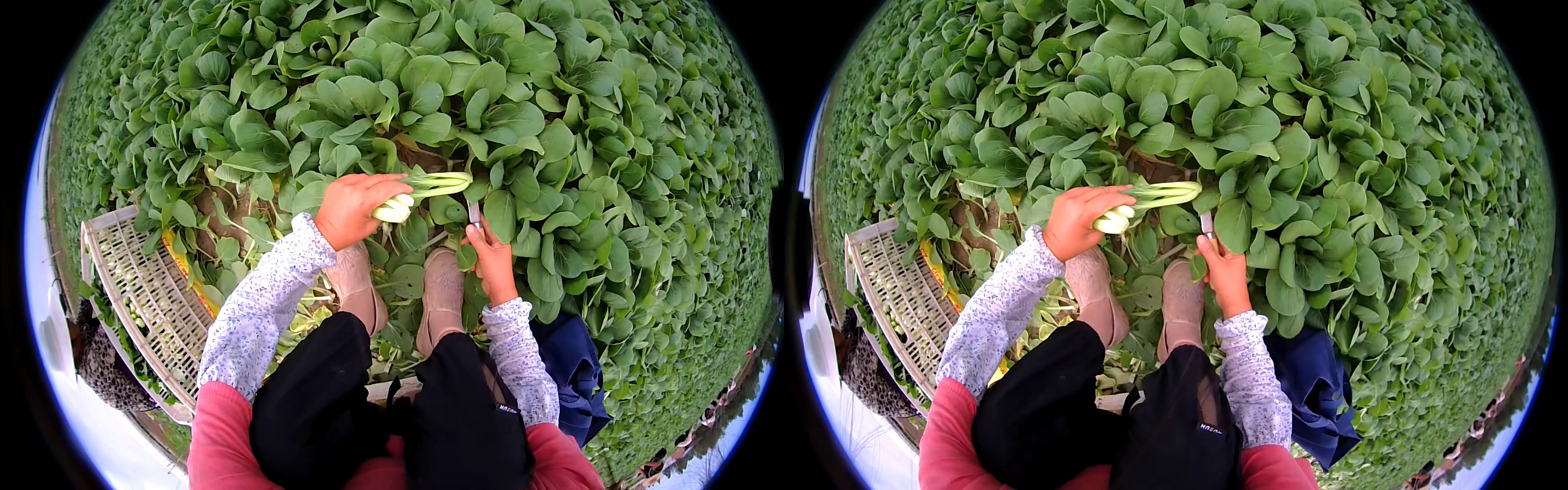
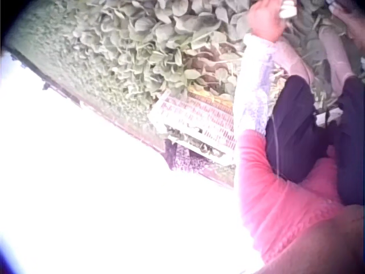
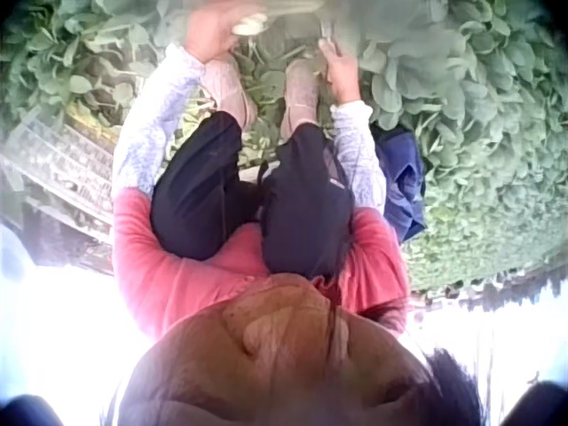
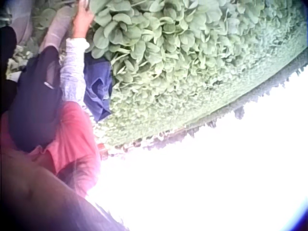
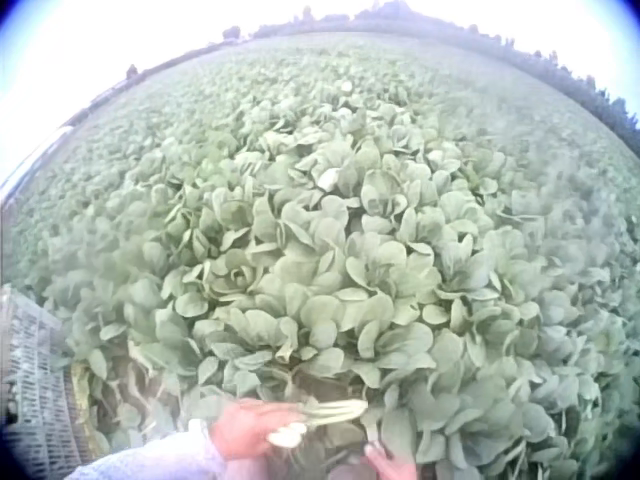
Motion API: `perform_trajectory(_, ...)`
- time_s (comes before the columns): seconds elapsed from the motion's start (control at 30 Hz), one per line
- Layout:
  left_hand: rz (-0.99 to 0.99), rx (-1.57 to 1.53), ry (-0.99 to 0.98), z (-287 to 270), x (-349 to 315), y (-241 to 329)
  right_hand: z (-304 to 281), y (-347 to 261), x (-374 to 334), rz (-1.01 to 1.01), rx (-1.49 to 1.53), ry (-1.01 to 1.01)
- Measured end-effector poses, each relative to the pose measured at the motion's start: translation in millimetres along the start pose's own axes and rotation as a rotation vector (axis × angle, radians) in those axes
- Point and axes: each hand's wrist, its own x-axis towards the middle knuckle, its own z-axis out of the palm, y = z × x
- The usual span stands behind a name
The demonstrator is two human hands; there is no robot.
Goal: The person sits on the ground in a field and uses a sickle to cut bunches of leafy green vegetables. They trim the stems and place the harvested vegetables into a white plastic basket.
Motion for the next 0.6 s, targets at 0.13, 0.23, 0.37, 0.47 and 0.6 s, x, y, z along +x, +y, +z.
perform_trajectory(0.13,0.029,-0.192,0.013,-17,-19,55,4,-54,-40,-0.108,0.482,-0.244)
perform_trajectory(0.23,-0.030,-0.165,-0.153,-20,-32,78,2,-73,-52,-0.132,0.437,-0.224)
perform_trajectory(0.37,-0.190,-0.258,-0.087,-31,-36,93,5,-74,-64,-0.279,-0.186,0.044)
perform_trajectory(0.47,-0.184,-0.310,0.005,-37,-23,106,23,-74,-80,-0.426,-0.375,-0.155)
perform_trajectory(0.6,-0.066,-0.224,0.010,-32,-9,110,24,-82,-97,-0.119,0.014,-0.361)
